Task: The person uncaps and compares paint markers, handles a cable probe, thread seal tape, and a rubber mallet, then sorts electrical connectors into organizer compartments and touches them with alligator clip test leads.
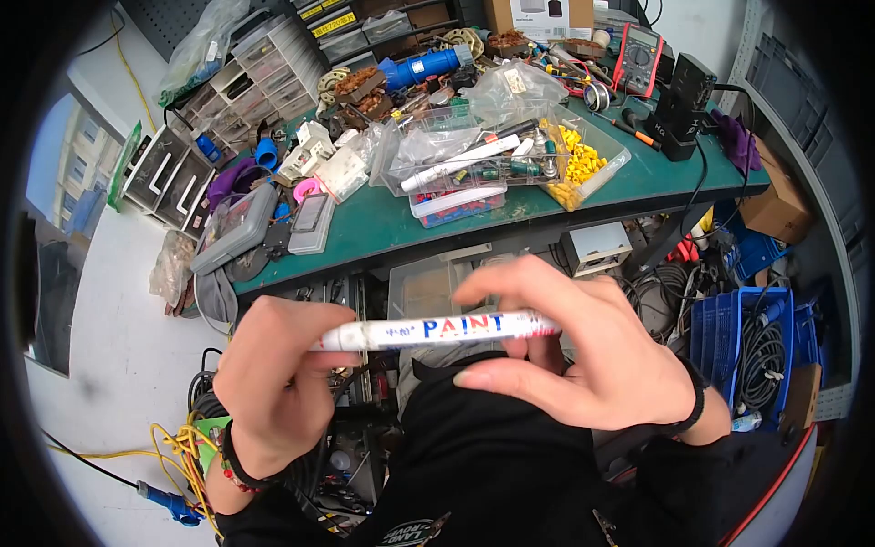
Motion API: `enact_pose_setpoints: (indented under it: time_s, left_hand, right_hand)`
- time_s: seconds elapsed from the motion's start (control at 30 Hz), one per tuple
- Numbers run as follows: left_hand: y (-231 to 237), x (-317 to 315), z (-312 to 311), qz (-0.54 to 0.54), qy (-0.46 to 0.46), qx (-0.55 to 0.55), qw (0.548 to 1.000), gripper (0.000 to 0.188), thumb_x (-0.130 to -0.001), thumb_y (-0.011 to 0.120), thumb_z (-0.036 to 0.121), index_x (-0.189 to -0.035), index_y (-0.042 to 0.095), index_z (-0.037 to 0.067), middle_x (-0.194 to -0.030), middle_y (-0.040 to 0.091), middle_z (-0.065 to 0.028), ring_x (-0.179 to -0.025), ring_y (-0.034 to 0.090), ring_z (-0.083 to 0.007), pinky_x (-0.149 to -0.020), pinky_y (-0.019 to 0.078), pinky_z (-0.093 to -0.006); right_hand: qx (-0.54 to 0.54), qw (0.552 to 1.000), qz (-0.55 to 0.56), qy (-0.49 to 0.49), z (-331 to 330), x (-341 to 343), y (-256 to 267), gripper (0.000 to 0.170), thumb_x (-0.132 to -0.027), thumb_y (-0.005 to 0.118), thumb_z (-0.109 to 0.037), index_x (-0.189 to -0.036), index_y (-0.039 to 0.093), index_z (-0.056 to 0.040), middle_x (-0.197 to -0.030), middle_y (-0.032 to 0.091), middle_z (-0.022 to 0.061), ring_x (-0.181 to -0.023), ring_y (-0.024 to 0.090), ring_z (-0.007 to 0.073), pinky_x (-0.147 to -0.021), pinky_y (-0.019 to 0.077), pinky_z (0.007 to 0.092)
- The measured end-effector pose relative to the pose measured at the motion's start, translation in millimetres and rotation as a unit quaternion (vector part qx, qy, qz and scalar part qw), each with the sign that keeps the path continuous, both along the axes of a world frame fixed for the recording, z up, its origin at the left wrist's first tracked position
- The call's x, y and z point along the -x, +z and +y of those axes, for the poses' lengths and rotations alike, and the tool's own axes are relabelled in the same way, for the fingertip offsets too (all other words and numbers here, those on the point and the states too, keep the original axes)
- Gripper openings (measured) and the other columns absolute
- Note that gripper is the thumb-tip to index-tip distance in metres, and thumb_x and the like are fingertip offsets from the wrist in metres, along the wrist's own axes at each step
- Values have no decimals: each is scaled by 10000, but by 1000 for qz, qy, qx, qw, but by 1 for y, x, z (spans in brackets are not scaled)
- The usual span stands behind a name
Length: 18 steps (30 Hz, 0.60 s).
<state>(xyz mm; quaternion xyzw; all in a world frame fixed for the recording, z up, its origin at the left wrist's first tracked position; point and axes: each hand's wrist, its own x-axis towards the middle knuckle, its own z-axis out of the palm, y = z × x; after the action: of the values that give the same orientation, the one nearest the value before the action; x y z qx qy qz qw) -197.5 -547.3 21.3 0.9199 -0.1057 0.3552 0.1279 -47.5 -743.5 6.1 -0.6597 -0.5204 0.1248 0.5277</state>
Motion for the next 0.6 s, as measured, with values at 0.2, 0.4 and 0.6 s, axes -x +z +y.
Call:
enact_pose_setpoints:
  time_s: [0.2, 0.4, 0.6]
  left_hand:
    - [4, 1, -5, -30, 27, 39, 998, 309, -573, 666, -121, -867, 684, -28, -718, 643, -109, -607, 585, -238, -554, 455, -301]
    - [7, 5, -2, -49, 6, -10, 999, 322, -561, 709, -80, -878, 705, -28, -703, 634, -112, -595, 583, -237, -530, 456, -292]
    - [7, 3, 5, -24, -30, 2, 999, 379, -643, 762, -33, -1013, 683, -64, -879, 641, -147, -733, 632, -270, -638, 520, -323]
  right_hand:
    - [-103, 978, -178, 21, 3, -13, -18, 239, -789, 758, -95, -992, 690, 11, -653, 612, 78, -463, 540, 183, -420, 380, 280]
    - [2, 995, 10, 98, -5, -11, -3, 218, -835, 707, -138, -963, 686, 36, -640, 637, 91, -488, 592, 175, -454, 410, 274]
    - [3, 994, 50, 96, -4, -10, -8, 195, -870, 679, -112, -1010, 667, 24, -739, 654, 114, -598, 639, 204, -546, 449, 268]
